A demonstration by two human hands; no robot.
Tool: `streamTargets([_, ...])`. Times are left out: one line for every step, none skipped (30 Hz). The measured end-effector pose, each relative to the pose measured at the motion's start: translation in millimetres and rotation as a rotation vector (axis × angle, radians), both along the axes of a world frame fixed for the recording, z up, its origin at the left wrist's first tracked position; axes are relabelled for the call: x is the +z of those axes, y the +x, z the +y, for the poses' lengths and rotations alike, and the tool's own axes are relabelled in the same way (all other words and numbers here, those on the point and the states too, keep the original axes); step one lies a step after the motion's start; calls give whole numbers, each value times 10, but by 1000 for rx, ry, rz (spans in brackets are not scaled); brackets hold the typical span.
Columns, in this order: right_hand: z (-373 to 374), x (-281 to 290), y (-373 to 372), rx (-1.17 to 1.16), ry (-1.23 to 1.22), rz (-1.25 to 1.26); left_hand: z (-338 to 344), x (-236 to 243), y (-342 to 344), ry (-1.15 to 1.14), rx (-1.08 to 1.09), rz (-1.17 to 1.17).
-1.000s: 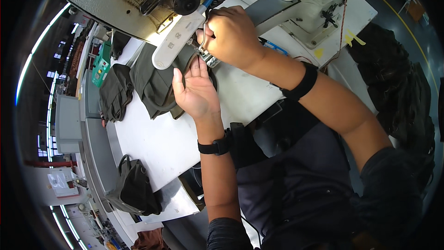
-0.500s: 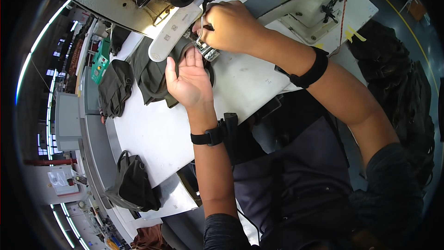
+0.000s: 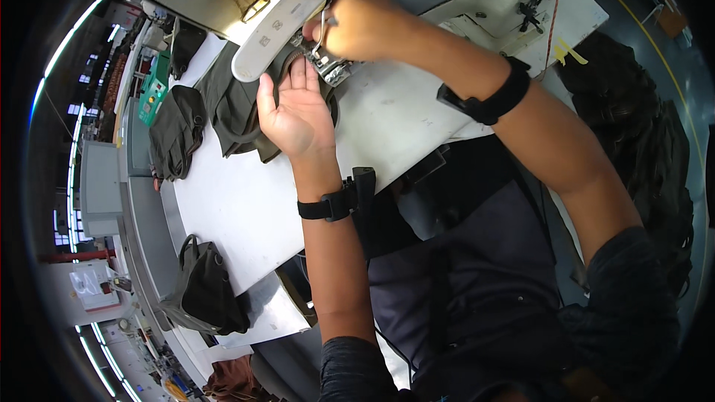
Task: The person operates an industrial sewing machine to stitch a zipper onto a dark green fabric bag. They guide the bag under the needle, adjust the fabric alignment, and sew along the zipper track. The person periodically stops to reposition the bag and inspect the stitching.
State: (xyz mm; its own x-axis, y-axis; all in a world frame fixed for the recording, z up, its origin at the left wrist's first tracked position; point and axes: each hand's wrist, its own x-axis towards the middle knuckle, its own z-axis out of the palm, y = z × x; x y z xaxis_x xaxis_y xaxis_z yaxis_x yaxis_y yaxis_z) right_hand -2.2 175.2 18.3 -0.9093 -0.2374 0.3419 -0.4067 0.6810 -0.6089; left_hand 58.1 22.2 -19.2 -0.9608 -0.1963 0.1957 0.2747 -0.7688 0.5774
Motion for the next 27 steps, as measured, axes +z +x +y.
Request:
streamTargets([71, 109, 67, 81, -102, -93, -6, -6, -5, 14, 4, -3])
streamTargets([100, 120, 74, 144, -133, -101, -22, -5, -12, 15, 6, -5])
streamTargets([128, 139, 77, 205, -163, -111, -21, -1, -22, 19, 6, -8])
streamTargets([134, 163, 82, 266, -193, -121, -18, 8, -30, 22, 6, -11])
streamTargets([125, 211, 62, 244, -11, -159, -9, 21, -37, -7, 19, 14])
streamTargets([122, 255, 66, 257, 16, -178, 0, 15, -57, -4, 15, 15])
streamTargets([117, 284, 57, 271, 44, -197, -16, 11, -89, -1, 11, 17])
streamTargets([98, 294, 30, 285, 72, -216, -44, 9, -125, 2, 8, 18])
streamTargets([92, 150, -201, 332, 267, -13, -25, 9, -187, 11, -2, -2])
streamTargets([171, 221, -185, 500, 239, 33, -66, 14, -220, 35, 5, -29])
streamTargets([97, 194, -290, 506, 109, -144, -140, 2, -242, 22, -21, -13])
streamTargets([48, 230, -334, 493, -21, -317, -161, 14, -263, 9, -58, 7])
streamTargets([81, 224, -324, 505, -38, -313, -159, 50, -252, -13, -32, -22])
streamTargets([122, 224, -319, 516, -56, -310, -202, 35, -287, -14, -47, -24])
streamTargets([146, 250, -272, 529, -79, -307, -232, 35, -295, -29, -54, -8])
streamTargets([162, 275, -262, 547, -87, -296, -257, 34, -306, -44, -61, 8])
streamTargets([156, 282, -264, 561, -84, -281, -279, 35, -326, -64, -64, 24])
streamTargets([164, 286, -269, 571, -80, -267, -281, 50, -340, -77, -65, 32])
streamTargets([159, 285, -277, 579, -71, -253, -304, 58, -384, -82, -70, 32])
streamTargets([162, 292, -288, 584, -59, -233, -307, 69, -435, -88, -75, 32])
streamTargets([157, 303, -297, 590, -51, -213, -298, 99, -469, -120, -73, 37])
streamTargets([147, 305, -298, 596, -40, -193, -298, 94, -516, -120, -72, 33])
streamTargets([131, 307, -298, 600, -27, -172, -301, 89, -560, -120, -71, 29])
streamTargets([132, 302, -311, 594, -13, -146, -283, 106, -573, -121, -77, 27])
streamTargets([125, 296, -324, 587, 9, -116, -254, 113, -574, -123, -63, 27])
streamTargets([114, 289, -335, 577, 33, -83, -249, 119, -562, -134, -54, 35])
streamTargets([100, 265, -366, 563, 65, -42, -253, 116, -559, -146, -43, 44])
